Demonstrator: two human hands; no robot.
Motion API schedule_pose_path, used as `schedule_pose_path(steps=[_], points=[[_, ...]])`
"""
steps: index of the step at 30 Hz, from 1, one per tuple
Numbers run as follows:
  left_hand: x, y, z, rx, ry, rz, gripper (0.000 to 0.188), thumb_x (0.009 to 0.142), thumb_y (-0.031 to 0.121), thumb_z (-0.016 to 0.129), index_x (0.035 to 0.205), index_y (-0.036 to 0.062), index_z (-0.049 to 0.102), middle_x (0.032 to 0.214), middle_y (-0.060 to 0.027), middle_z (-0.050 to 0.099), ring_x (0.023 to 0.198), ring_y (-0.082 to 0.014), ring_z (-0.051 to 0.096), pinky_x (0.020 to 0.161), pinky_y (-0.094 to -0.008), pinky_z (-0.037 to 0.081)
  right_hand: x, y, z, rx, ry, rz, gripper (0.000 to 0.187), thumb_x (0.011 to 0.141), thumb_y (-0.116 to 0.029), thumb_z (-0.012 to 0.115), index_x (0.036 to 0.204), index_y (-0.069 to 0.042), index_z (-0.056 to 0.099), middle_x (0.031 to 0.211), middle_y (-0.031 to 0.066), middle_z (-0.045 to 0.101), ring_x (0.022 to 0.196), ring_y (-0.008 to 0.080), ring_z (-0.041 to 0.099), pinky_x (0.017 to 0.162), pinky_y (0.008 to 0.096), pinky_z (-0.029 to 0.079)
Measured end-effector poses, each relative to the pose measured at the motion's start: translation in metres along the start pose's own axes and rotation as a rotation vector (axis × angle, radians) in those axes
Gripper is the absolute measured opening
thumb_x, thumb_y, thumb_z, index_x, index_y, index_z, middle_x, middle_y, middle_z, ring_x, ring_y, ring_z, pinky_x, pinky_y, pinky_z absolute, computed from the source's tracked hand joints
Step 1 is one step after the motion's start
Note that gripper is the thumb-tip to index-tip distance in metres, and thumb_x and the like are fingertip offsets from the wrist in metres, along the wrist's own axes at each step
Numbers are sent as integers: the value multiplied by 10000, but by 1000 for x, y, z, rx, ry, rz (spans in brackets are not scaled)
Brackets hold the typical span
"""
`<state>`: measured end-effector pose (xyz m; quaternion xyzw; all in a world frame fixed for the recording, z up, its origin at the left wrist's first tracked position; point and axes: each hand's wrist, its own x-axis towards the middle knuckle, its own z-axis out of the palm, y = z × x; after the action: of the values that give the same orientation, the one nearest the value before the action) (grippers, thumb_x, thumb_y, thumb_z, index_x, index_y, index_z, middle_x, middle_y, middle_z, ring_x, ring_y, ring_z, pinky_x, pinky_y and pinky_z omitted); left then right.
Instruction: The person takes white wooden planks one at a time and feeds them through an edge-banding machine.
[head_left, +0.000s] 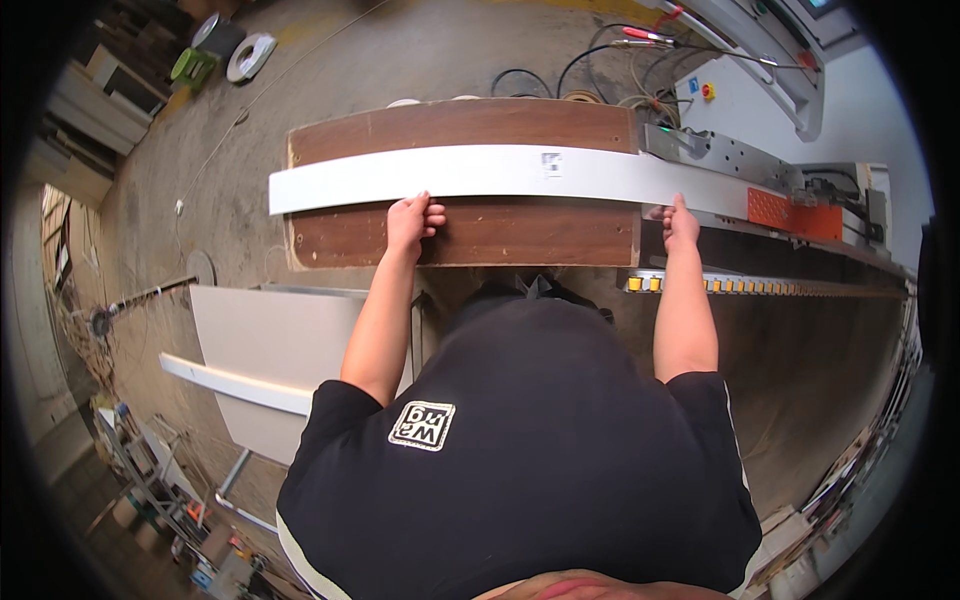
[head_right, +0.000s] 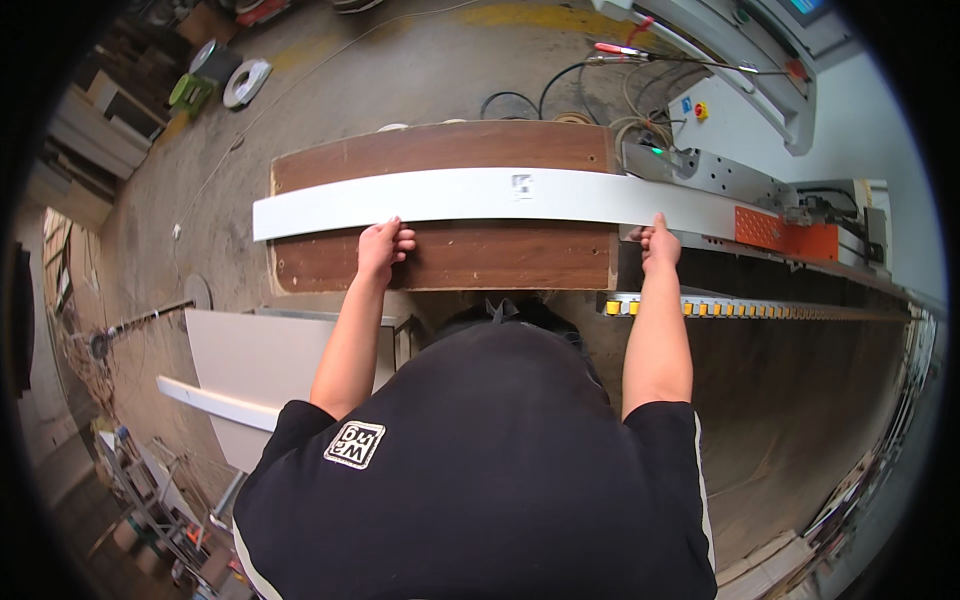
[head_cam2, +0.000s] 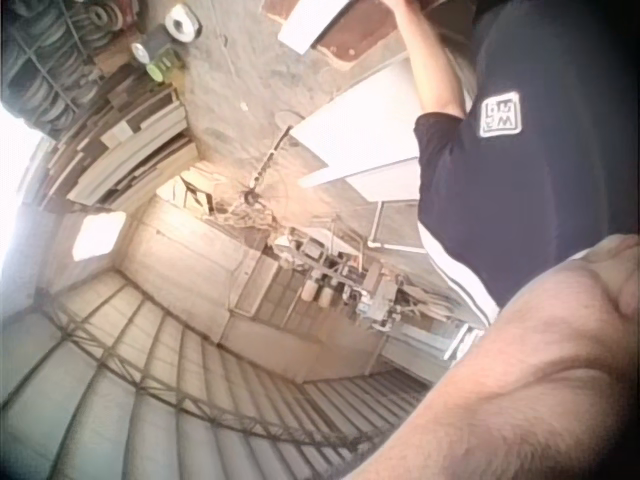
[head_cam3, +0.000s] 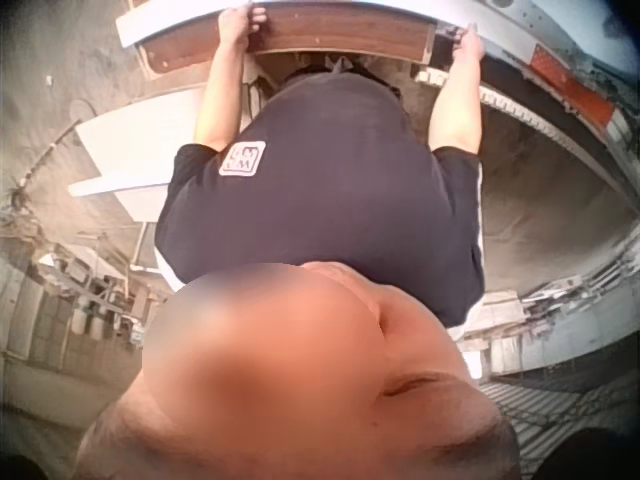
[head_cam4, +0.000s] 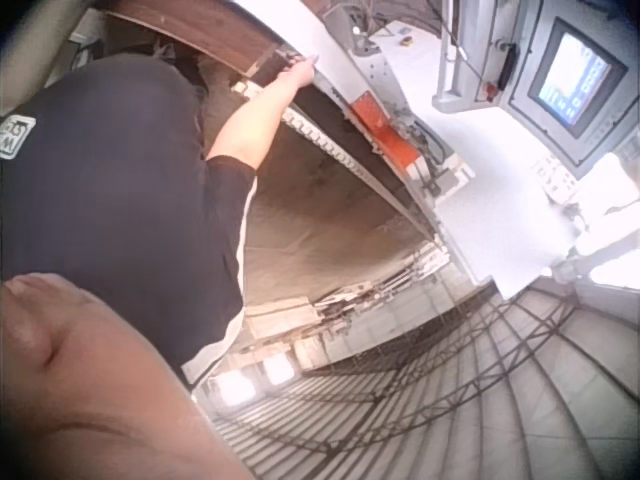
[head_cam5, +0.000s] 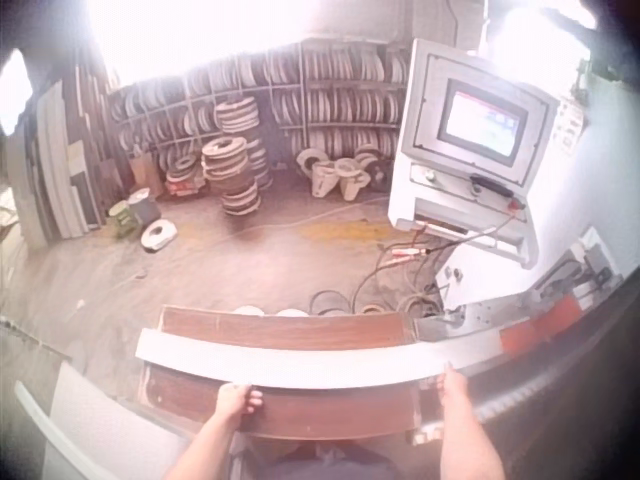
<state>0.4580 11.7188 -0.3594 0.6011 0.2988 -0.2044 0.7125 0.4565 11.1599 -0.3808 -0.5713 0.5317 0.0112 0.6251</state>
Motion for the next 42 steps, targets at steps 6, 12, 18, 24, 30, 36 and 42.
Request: schedule_pose_path(steps=[6,12,18,24,30,36,42], points=[[-2,-1,2,20,49,18,273,1041,297,598,969,48,682,862,-69,746,662,-115,697,511,-232,503,-59,10,51,-361,-98,-25,457,952,-560,668,845,-116,655,600,-73,563,419,25,423,380,187,273],[-3,0,1,-2,50,17,297,1044,292,593,951,23,678,852,-95,753,635,-124,699,486,-238,495,-144,41,141,-457,-424,-17,484,979,-507,663,837,-47,702,605,-18,609,434,54,447,410,223,310],[-5,3,1,-14,63,19,307,1046,294,591,949,14,672,843,-96,750,634,-125,697,492,-232,491,-113,38,118,-268,-349,17,460,1000,-460,657,869,-21,700,600,-42,548,452,46,423,419,200,312],[-3,0,1,-13,65,-10,280,1038,304,609,967,42,674,844,-69,740,629,-106,678,502,-229,484,-82,26,81,-199,-243,16,432,985,-463,679,822,-64,667,597,-72,518,443,24,422,399,179,301],[-4,1,2,-11,81,3,288,1048,275,581,955,17,667,845,-93,744,621,-121,682,488,-241,480,-50,15,46,-146,-111,-7,426,973,-473,692,787,-93,643,595,-86,508,444,20,416,400,180,288],[-5,3,3,9,51,6,294,1052,299,580,917,47,650,824,-75,734,621,-114,676,488,-238,474,-19,5,19,-10,-9,7,442,996,-474,654,718,-141,571,592,-82,513,445,22,411,400,197,248],[-8,7,9,26,65,26,289,1065,308,558,908,76,631,759,-19,682,588,-83,625,464,-219,428,-7,8,17,-96,-35,-18,452,1006,-498,625,777,-108,639,648,-24,620,460,38,474,407,220,279]])
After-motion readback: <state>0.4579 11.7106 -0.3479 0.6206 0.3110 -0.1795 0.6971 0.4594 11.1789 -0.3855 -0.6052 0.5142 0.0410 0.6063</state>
